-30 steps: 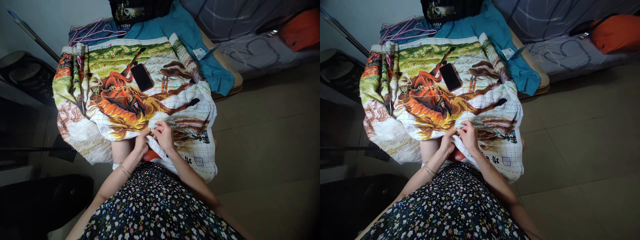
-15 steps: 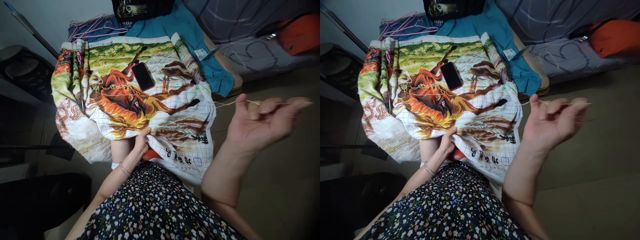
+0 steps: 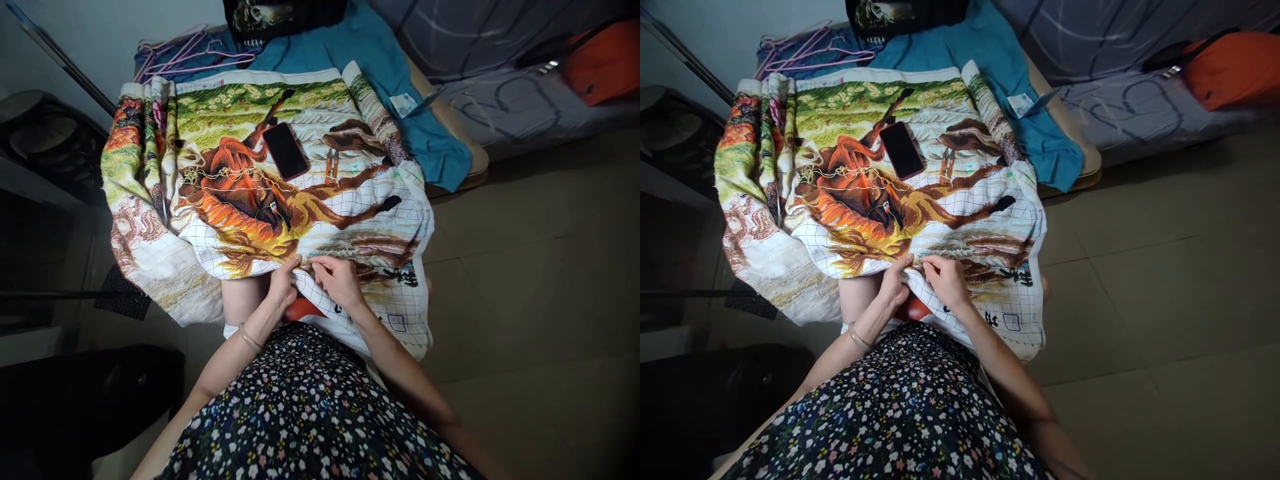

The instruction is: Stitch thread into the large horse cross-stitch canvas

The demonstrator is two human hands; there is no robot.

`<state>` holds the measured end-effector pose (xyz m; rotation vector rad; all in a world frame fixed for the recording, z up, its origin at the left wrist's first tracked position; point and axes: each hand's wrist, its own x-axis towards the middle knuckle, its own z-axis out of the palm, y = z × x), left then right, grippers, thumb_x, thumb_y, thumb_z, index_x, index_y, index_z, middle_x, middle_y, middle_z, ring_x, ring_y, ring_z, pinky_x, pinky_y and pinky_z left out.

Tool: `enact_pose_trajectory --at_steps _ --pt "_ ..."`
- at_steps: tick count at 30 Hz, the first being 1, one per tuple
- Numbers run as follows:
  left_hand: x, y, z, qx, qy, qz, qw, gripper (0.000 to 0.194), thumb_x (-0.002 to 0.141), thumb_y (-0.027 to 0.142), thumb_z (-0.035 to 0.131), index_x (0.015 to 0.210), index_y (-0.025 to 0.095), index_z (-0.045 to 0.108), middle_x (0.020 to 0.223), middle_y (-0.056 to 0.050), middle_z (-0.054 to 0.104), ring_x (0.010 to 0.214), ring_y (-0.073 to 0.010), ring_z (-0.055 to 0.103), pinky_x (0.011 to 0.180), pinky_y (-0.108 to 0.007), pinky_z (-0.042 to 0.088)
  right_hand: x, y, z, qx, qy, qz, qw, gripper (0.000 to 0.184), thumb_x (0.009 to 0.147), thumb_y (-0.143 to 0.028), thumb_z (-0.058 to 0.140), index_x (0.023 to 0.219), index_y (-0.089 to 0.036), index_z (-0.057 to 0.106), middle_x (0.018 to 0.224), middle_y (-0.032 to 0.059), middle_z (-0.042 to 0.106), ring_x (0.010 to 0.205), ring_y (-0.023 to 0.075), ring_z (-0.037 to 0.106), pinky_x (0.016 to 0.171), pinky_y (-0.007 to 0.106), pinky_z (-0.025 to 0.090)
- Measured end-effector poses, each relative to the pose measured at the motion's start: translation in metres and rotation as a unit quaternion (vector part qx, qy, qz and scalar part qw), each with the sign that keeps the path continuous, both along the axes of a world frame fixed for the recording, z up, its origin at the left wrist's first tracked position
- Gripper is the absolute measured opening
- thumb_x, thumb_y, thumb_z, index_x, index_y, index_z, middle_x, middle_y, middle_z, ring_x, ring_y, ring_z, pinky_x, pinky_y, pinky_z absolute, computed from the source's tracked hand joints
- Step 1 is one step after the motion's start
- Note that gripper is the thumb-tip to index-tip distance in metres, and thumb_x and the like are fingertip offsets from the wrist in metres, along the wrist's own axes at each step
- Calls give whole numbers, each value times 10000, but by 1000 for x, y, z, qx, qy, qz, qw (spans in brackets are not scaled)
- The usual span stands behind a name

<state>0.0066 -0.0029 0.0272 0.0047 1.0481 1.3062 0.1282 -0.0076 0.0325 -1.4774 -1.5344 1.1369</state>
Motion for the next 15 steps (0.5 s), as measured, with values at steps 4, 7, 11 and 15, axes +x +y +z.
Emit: enact_pose_trajectory --at_steps 4,7,11,15 --pt "1 0 0 1 -1 7 1000 268 514 148 809 729 147 650 666 -1 673 677 -143 619 795 -303 442 -1 2 1 16 -23 0 1000 315 830 -311 507 940 -158 758 522 4 608 440 124 498 474 242 405" --pt "1 0 1 -3 -1 14 1000 280 533 130 799 777 144 663 677 -2 674 698 -145 629 808 -300 438 -3 3 1 30 -44 -1 999 313 820 -294 505 925 -167 771 521 17 623 480 147 545 498 251 421" --pt "1 1 2 0 -1 14 1000 327 540 119 798 842 149 676 686 8 676 699 -142 633 817 -298 438 -6 4 4 51 -70 -10 996 294 806 -262 503 886 -179 773 546 29 648 564 175 600 538 261 436" --pt "0 0 0 0 1 10 1000 308 540 127 800 823 143 680 677 10 669 677 -134 619 799 -291 437 -12 4 7 75 -107 -27 991 237 786 -225 520 804 -203 755 583 33 667 592 180 603 574 270 429"
